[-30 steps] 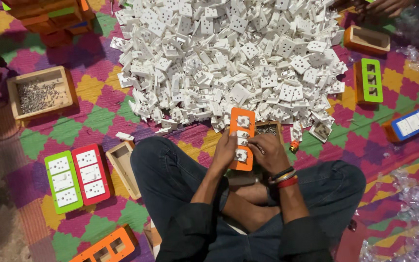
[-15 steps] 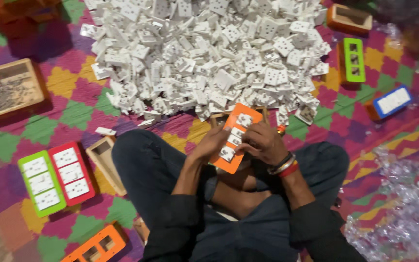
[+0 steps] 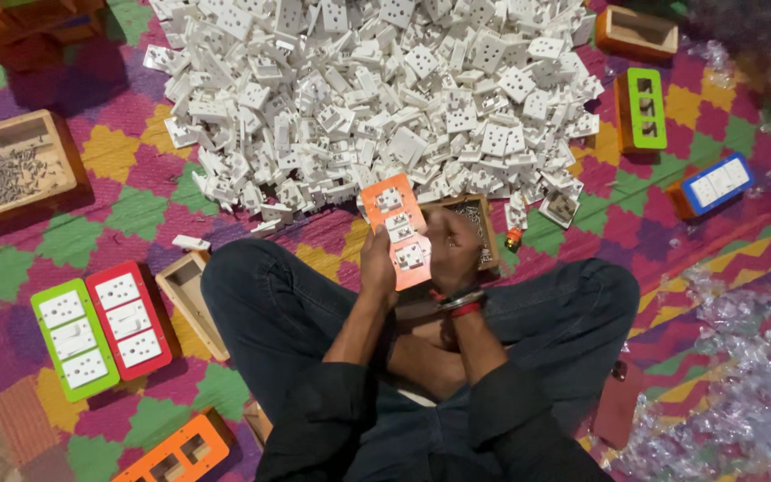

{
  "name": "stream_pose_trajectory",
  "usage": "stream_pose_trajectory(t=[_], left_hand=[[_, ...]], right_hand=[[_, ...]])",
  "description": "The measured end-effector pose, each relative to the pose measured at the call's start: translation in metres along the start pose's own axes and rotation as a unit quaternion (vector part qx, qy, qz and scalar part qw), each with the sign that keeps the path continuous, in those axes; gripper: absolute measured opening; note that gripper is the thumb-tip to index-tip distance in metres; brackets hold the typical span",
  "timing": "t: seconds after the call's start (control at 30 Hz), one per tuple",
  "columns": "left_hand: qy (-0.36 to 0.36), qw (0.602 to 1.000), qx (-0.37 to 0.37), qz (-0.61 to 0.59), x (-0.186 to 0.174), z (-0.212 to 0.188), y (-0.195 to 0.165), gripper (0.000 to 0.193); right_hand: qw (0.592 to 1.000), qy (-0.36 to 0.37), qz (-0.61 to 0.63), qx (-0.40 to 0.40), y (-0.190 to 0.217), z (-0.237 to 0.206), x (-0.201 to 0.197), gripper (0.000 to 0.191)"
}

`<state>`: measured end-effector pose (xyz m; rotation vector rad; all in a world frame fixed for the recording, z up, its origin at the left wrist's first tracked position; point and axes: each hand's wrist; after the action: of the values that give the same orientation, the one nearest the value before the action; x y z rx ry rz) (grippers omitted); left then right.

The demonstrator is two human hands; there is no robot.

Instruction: The person sits on the floor and assembles white plastic electrical components into orange and red plastic frames. They pick up the components from a large pile, place them into the frames, and secure them with screws using a screwdriver. The person works methodically, completing one frame at a time.

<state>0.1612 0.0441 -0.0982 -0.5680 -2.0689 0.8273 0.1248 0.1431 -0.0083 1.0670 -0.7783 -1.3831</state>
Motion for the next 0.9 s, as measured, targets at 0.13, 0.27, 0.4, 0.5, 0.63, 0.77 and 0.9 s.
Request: stream_pose_trajectory(t=[0.13, 0.27, 0.4, 0.5, 0.63, 0.77, 0.9], left_hand=[[-0.012, 0.998, 0.008, 0.066, 0.0, 0.005, 0.008, 0.037], [-0.006, 0.999, 0.001, 0.039, -0.005, 0.009, 0.013, 0.036], [-0.008, 1.0, -0.024, 0.01, -0.003, 0.01, 0.012, 0.036], [0.014, 1.0, 0.004, -0.024, 0.002, 0.005, 0.005, 0.036], [0.101, 0.995, 0.017, -0.006, 0.013, -0.005, -0.006, 0.042], [0.094, 0.97, 0.032, 0.22, 0.013, -0.008, -0.012, 0.045], [0.127, 0.988, 0.093, 0.009, 0.012, 0.001, -0.012, 0.038]], right_hand=[[0.998, -0.021, 0.038, 0.042, 0.007, -0.002, 0.001, 0.027], [0.997, -0.02, -0.069, -0.03, 0.011, 0.001, 0.003, 0.026], [0.994, -0.005, -0.108, -0.002, 0.009, 0.005, -0.005, 0.03], [0.99, 0.042, -0.135, -0.018, -0.005, 0.003, -0.01, 0.031], [0.988, -0.074, -0.036, 0.131, -0.047, 0.006, -0.024, 0.023], [0.977, 0.021, -0.198, 0.08, -0.087, 0.01, -0.059, 0.018], [0.918, 0.131, -0.36, 0.107, -0.097, -0.005, -0.072, 0.022]])
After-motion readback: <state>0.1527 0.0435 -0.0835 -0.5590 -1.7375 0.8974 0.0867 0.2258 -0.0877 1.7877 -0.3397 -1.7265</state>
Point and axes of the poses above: each hand's wrist, its own z-axis towards the middle knuckle, its own x-axis out of the palm, y = z × x, and after that the axes turned 13 degrees about z, right-handed
